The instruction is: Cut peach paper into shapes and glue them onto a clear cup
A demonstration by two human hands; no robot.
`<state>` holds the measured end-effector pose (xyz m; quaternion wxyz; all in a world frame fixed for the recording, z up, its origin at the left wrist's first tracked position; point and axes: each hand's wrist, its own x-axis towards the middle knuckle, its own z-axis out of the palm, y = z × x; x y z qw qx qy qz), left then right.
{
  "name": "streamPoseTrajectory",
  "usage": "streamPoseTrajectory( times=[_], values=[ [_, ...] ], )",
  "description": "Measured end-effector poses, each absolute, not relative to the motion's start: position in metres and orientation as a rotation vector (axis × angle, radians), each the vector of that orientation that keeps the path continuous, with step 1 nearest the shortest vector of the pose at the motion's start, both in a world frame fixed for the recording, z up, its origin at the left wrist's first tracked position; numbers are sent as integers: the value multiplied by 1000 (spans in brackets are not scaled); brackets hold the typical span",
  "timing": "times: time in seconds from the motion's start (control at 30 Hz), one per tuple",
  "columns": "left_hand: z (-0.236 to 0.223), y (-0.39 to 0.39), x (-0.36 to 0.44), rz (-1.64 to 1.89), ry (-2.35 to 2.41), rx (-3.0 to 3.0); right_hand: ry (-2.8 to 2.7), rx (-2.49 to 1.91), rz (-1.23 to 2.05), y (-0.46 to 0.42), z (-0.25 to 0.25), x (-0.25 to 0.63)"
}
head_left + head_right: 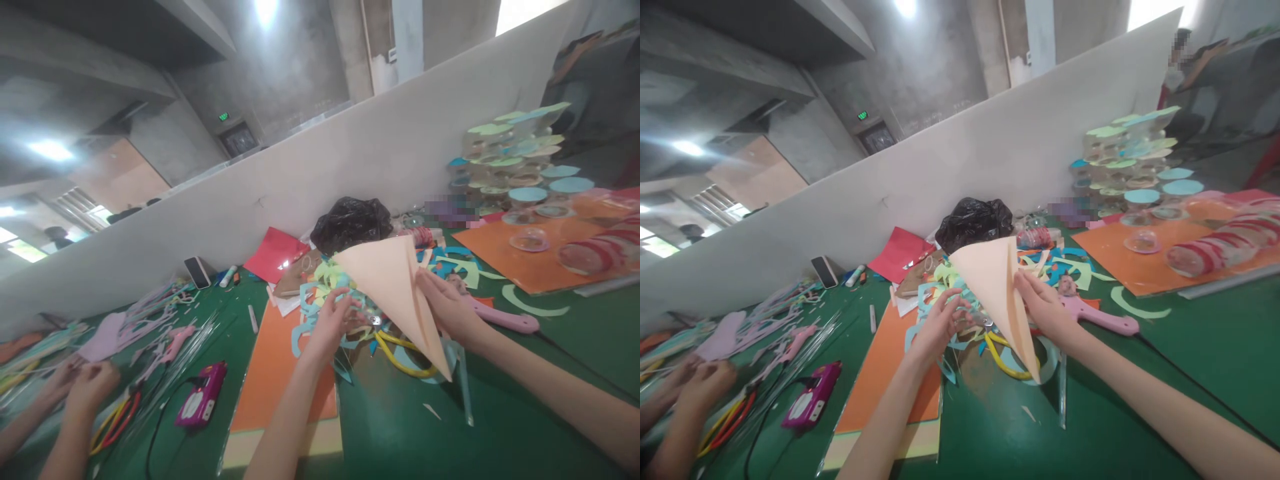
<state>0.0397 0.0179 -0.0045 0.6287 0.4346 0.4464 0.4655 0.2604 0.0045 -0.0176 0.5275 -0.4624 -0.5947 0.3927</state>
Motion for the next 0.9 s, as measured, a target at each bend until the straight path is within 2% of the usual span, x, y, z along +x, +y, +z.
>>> streamPoseTrajectory(
  times=[0.17, 0.27, 0.37, 0.47, 0.67, 0.9],
  values=[
    [-3, 9, 42, 1016, 878, 1089, -2006, -751, 151, 0, -12, 268],
    [-2, 4, 43, 981, 766, 1040, -2161, -631, -100, -2, -13, 263],
    [0, 3, 41, 987, 776, 927, -2189, -584, -185, -3, -17, 263],
    [4, 8, 37, 1072, 864, 845, -2083, -654, -41, -4, -17, 267],
    [1, 18, 33, 1195, 1029, 901, -1557, -1106, 501, -7, -5, 270],
    [7, 18, 32, 1232, 1045, 1033, -1214, -1306, 861, 8, 2, 284]
  ],
)
